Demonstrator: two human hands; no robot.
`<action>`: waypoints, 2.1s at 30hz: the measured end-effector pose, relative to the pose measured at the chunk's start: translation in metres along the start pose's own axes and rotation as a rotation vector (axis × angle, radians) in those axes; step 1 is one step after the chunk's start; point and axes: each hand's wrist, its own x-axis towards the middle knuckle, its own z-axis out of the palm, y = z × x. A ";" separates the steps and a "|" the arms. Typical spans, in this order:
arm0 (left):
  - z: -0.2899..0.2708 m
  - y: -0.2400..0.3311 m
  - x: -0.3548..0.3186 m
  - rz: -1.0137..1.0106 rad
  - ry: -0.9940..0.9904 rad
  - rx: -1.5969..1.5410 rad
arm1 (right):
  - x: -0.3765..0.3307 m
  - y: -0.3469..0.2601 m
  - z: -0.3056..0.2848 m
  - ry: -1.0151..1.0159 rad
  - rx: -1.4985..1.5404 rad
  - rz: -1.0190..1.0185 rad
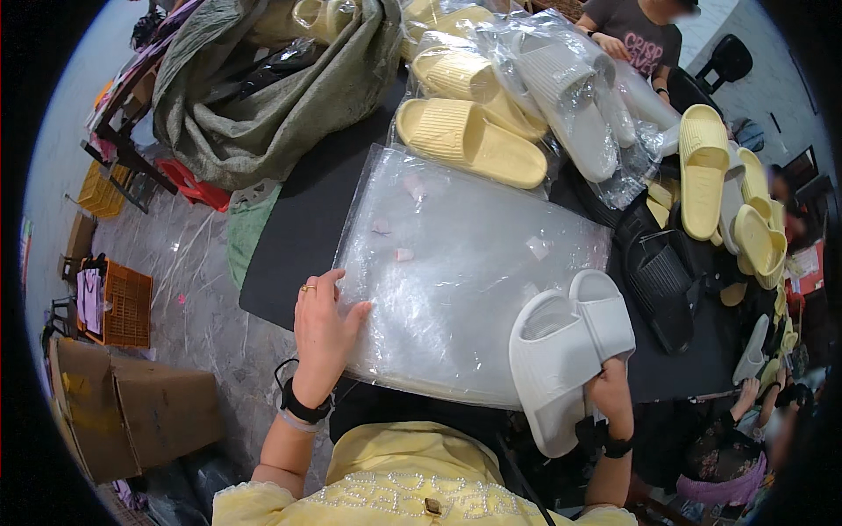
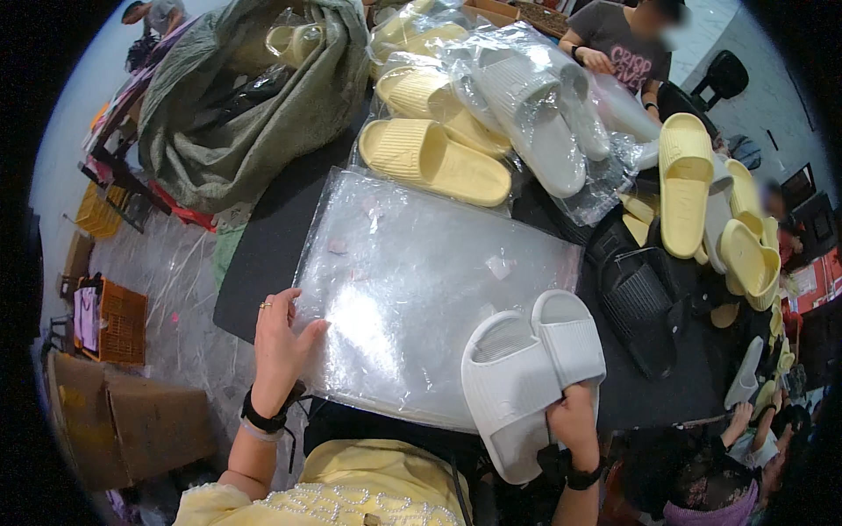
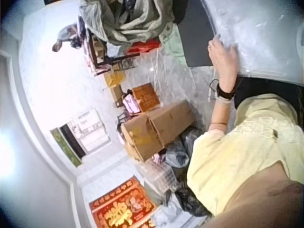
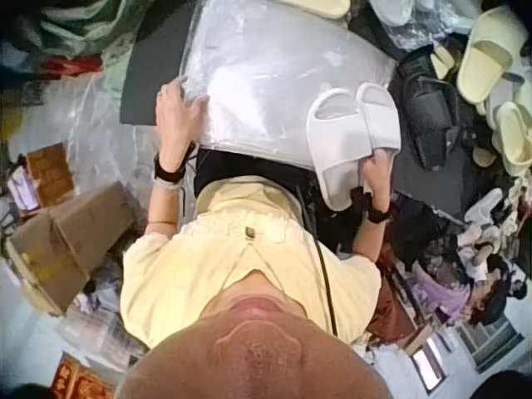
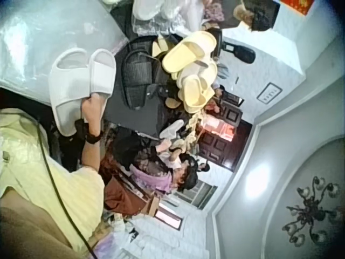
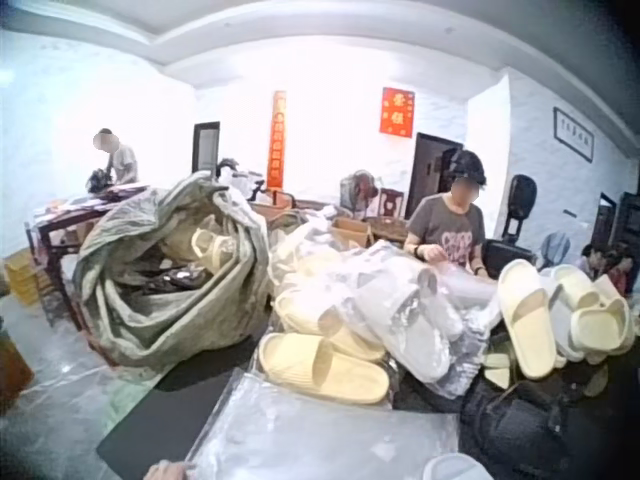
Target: The recorder is picking up various plastic sandals (slides) from a large pile and placing them into clear plastic bags.
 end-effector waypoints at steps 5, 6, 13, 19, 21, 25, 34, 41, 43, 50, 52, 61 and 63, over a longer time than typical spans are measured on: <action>0.004 -0.012 -0.003 0.036 0.090 -0.045 | 0.002 0.010 0.008 -0.016 -0.045 0.005; 0.003 -0.011 -0.002 -0.032 0.036 -0.043 | -0.002 -0.009 0.006 0.003 -0.113 0.065; -0.002 0.004 -0.001 -0.108 -0.083 0.081 | -0.001 0.003 0.008 -0.039 -0.091 0.035; -0.014 -0.010 0.002 -0.136 0.031 -0.228 | -0.012 -0.048 -0.003 0.130 -0.164 -0.192; -0.017 -0.011 0.004 -0.113 -0.001 -0.197 | -0.011 -0.048 -0.005 0.151 -0.197 -0.242; -0.006 -0.017 0.001 -0.039 -0.027 -0.068 | -0.005 -0.050 0.001 0.125 -0.123 -0.259; 0.000 -0.008 0.002 0.129 0.076 -0.109 | -0.005 -0.041 0.004 0.092 -0.137 -0.237; 0.003 -0.004 0.004 0.078 0.000 -0.278 | 0.000 -0.026 0.006 0.056 -0.136 -0.230; 0.001 -0.005 0.003 0.020 -0.030 -0.291 | 0.000 -0.027 0.008 0.059 -0.134 -0.277; -0.005 -0.012 0.008 -0.147 -0.128 -0.344 | -0.003 -0.036 0.006 0.074 -0.102 -0.240; 0.003 -0.014 0.006 -0.075 -0.053 -0.342 | -0.003 -0.039 0.005 0.074 -0.110 -0.230; 0.005 -0.014 -0.001 0.062 -0.021 -0.030 | -0.009 -0.052 -0.003 0.099 -0.167 -0.258; 0.002 -0.006 -0.004 0.056 -0.005 0.009 | -0.016 -0.073 -0.018 0.067 -0.139 -0.220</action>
